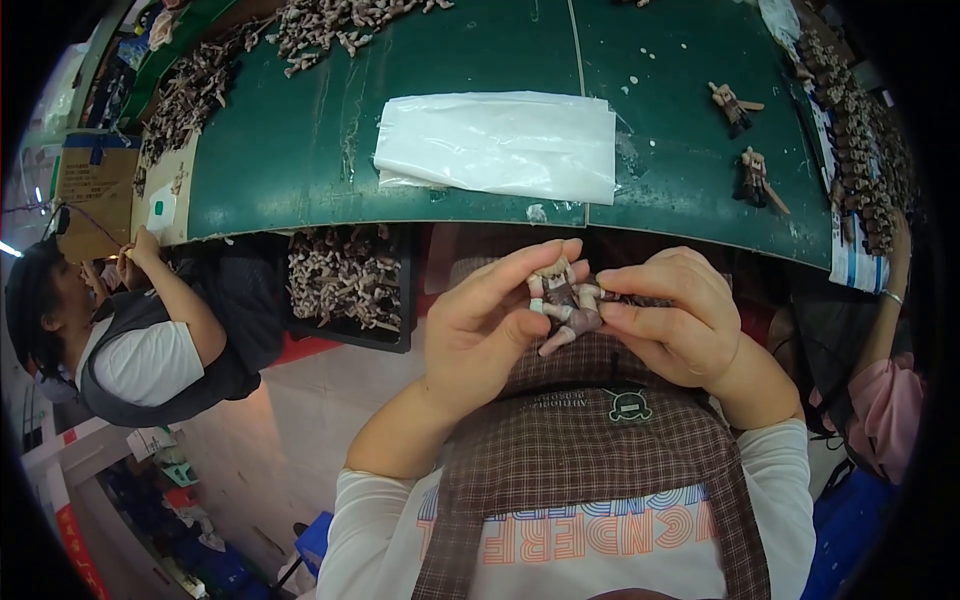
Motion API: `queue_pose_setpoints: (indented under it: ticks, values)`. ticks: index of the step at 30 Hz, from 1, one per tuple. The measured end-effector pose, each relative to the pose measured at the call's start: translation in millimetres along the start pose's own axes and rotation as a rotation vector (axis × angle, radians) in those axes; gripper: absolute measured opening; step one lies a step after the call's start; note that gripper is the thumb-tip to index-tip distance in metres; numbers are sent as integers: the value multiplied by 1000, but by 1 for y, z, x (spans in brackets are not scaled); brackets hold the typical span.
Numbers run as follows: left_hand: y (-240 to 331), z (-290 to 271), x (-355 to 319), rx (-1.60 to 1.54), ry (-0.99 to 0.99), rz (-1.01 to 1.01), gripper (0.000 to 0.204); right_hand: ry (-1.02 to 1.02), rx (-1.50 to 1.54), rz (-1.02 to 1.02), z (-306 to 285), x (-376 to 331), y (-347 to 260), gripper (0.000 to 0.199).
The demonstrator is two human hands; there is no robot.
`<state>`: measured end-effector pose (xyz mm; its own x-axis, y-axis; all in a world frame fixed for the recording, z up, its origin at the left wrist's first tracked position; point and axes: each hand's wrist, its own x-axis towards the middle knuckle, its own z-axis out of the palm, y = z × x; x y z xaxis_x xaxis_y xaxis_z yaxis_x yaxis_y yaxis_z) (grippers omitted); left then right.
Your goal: The person attaches parts onto small toy figures by hand, arranges the assembled figures on the table, and applies liquid from a squeeze bottle onto them.
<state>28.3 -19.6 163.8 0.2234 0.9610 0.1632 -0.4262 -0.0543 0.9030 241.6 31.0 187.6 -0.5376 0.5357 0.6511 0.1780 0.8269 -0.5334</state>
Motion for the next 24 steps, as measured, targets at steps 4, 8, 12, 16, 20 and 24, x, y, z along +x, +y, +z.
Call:
queue_pose_setpoints:
  ticks: [4,8,12,16,20,24]
  values:
    - [-4,0,-1,44,103,4,48,-9,9,30,5,7,2,25]
    - [-6,4,0,-51,221,-39,49,-7,18,77,11,6,3,27]
    - [-7,7,1,-121,263,-66,49,38,23,124,19,5,0,31]
    - [-8,7,1,-186,313,-165,47,28,-22,139,27,0,3,33]
    - [-14,8,-3,-180,392,-193,44,3,-42,122,33,-5,9,37]
    - [-14,11,-4,-257,443,-231,42,-3,-36,171,40,-4,2,46]
